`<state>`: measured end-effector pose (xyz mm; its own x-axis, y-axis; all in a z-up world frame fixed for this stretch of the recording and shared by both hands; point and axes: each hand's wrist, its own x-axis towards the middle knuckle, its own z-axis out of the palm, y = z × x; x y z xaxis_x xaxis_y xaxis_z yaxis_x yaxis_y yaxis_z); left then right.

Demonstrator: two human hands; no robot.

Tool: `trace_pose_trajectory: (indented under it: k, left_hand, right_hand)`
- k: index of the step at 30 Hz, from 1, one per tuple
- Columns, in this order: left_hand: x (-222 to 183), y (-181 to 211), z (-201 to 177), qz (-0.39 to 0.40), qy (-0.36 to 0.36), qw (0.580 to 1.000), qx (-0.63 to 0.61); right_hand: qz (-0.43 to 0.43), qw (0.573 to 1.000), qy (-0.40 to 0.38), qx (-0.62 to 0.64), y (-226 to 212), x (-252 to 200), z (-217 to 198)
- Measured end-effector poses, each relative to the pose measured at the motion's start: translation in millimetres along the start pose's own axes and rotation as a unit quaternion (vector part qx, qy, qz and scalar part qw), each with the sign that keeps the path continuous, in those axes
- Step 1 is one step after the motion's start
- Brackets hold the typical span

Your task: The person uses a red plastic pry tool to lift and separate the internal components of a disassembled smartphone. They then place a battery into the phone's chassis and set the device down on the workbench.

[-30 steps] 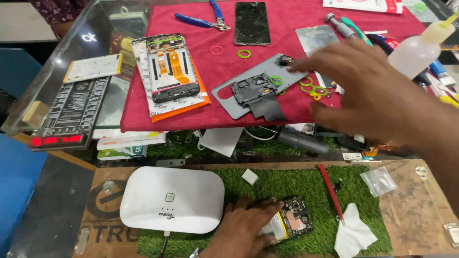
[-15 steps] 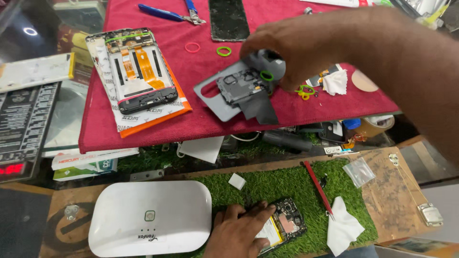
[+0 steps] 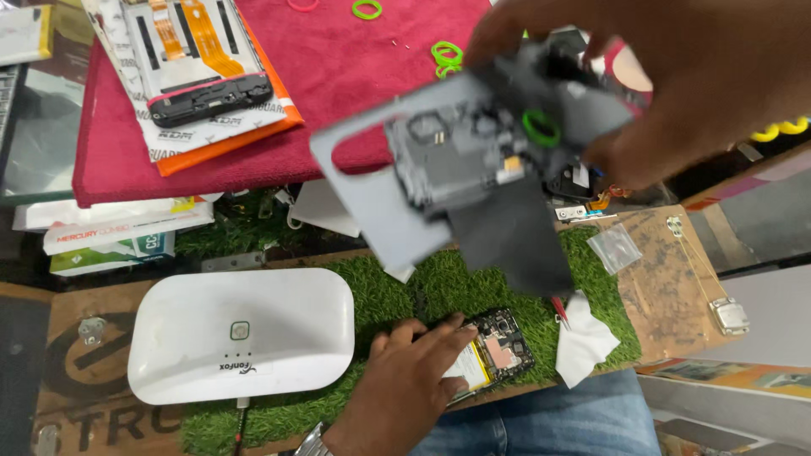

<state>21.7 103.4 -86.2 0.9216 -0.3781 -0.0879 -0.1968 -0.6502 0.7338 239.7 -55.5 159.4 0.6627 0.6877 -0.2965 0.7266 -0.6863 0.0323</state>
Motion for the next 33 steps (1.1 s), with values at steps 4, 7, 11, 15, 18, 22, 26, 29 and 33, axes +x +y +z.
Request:
trace_pose_trajectory:
  k: [4,7,11,15,18,22,26,29,33]
  left_hand:
    - [-8,-1,-5,0.034,0.062,0.997,-0.023]
    - [-15,-1,-12,0.037,0.069,0.994,-0.075]
    - [-34,-4,-39,0.024,-0.019,0.999,0.025]
    - [-53,-10,-72,-0.096,-0.025,0.987,0.128]
    - [-45,-21,-84,-0.059,0.106,0.968,0.221]
    - [-31,-42,-87,-0.023,0.176,0.932,0.317]
    - [-36,-53,-90,-0.141,0.1,0.947,0.271]
    - [-40,-57,-92,-0.169,0.113,0.94,0.274]
    - [-40,-62,-90,-0.129,0.151,0.932,0.302]
  right_hand:
    - [-0.138,0.99,-0.017,0.03,-18,-28,24]
    - [-0.195,0.976,-0.035,0.084,-31,-36,55]
    - [-0.074,0.983,-0.108,0.129,-37,-35,101]
    - [-0.036,0.991,-0.092,0.089,-43,-16,142]
    - [-0.055,0.992,-0.074,0.091,-47,-3,168]
    - [-0.005,0.986,-0.133,0.099,-42,12,196]
    - [-0.051,0.989,-0.1,0.1,-35,19,208]
    - [-0.049,0.986,-0.124,0.1,-35,22,209]
    - [-0.08,0.981,-0.009,0.178,-15,5,213]
